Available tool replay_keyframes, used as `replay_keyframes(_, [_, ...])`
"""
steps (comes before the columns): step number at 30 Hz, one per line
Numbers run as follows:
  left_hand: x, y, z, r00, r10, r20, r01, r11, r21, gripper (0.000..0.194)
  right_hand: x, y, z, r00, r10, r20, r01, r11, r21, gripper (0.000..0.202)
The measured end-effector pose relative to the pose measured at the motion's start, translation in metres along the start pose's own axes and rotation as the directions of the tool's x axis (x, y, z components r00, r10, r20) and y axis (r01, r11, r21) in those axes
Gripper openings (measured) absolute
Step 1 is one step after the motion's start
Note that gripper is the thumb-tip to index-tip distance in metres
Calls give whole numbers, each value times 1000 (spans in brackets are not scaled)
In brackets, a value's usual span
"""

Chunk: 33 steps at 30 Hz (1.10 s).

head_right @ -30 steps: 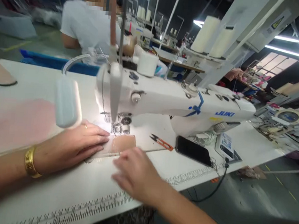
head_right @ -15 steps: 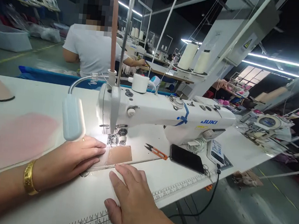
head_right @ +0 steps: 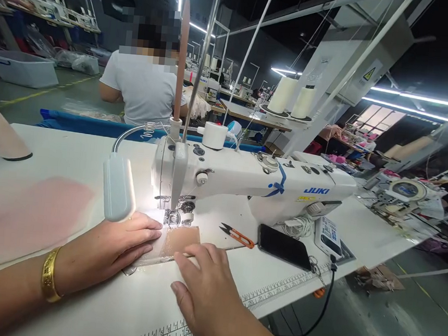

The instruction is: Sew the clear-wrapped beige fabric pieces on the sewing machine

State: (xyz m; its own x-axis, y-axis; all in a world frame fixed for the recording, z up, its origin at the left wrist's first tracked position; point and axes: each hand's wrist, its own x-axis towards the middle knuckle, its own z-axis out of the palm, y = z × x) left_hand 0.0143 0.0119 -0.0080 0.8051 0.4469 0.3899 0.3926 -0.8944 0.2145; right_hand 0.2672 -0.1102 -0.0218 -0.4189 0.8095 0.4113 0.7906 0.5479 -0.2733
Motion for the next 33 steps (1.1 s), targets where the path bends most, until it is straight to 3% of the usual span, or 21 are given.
replay_keyframes(7, [-3, -4, 8, 1000, 0, -11, 0, 1000, 4, 35, 16, 0, 2, 998, -52, 48, 46, 992, 121, 30])
replay_keyframes(12, [-2, -3, 3, 999, -16, -43, 16, 1000, -1, 32, 25, 10, -5, 981, -157, 110, 133, 971, 198, 27])
replay_keyframes(18, [3, 1, -6, 1000, -2, 17, 2, 1000, -7, 32, 35, 20, -15, 951, -199, 237, 158, 971, 181, 23])
replay_keyframes(22, [3, 1, -8, 999, 1, 38, 0, 1000, -15, 31, 42, 24, -23, 918, -173, 357, 157, 985, 75, 21])
replay_keyframes(27, [0, -1, -3, 998, -14, 53, 15, 1000, -14, 32, 46, 30, -35, 883, -49, 466, 86, 994, -59, 24])
replay_keyframes(33, [-2, -6, 13, 999, -22, -35, 22, 1000, 1, 32, 42, 12, -35, 915, 41, 401, -46, 999, 2, 24])
